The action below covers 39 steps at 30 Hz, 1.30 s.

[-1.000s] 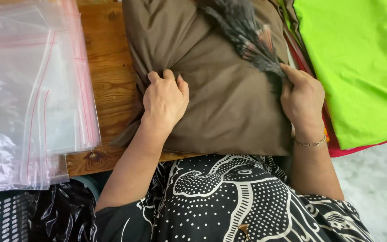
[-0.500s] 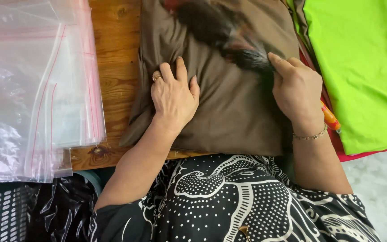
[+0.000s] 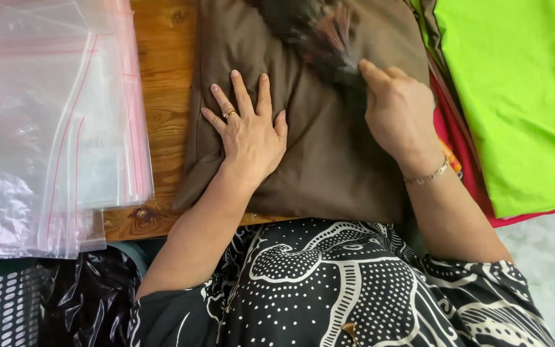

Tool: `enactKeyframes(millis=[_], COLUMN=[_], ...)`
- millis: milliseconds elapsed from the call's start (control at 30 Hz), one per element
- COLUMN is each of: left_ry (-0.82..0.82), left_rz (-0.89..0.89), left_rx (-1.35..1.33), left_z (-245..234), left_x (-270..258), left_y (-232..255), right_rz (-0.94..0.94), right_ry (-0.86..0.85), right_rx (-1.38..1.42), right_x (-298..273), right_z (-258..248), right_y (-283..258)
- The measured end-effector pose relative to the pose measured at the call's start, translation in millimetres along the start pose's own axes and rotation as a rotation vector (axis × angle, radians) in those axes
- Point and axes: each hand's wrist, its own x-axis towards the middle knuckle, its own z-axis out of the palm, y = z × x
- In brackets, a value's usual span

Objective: A person uses a feather duster to clean a brown pillow on a wooden workbench.

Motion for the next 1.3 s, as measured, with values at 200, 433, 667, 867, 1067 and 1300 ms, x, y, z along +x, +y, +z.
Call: enactKeyframes(millis=[200, 433, 667, 867, 1067, 1300], left_ry=[0.023, 0.140, 0.319, 0.152, 0.153, -0.004], left_rz=[0.052, -0.107, 0.031, 0.093, 0.037, -0.143], left_rx=[0.069, 0.167, 0.121, 0.068, 0.053, -0.087], left_z=[17.8, 10.7, 1.3, 29.5, 24.5, 39.4], left_x=[0.5, 5.9, 1.1, 15.2, 9.8, 15.1], left_y=[-11.6, -23.1, -14.1, -42.6, -30.4, -48.4], right_rz=[-0.085, 0.215, 0.131, 0.193, 0.320, 0.081], right_ry=[-0.350, -0.034, -0.075, -0.114, -0.028, -0.115], right_rx=[0.277, 0.115, 0.035, -0.099, -0.016, -0.063], right_x=[-34.0, -65.1, -76.0, -84.3, -92.2, -84.5], right_z=[-36.8, -21.9, -57.2, -3.7, -7.9, -45.9], right_y=[-56.2, 42.0, -38.4, 25.8, 53.4, -36.8])
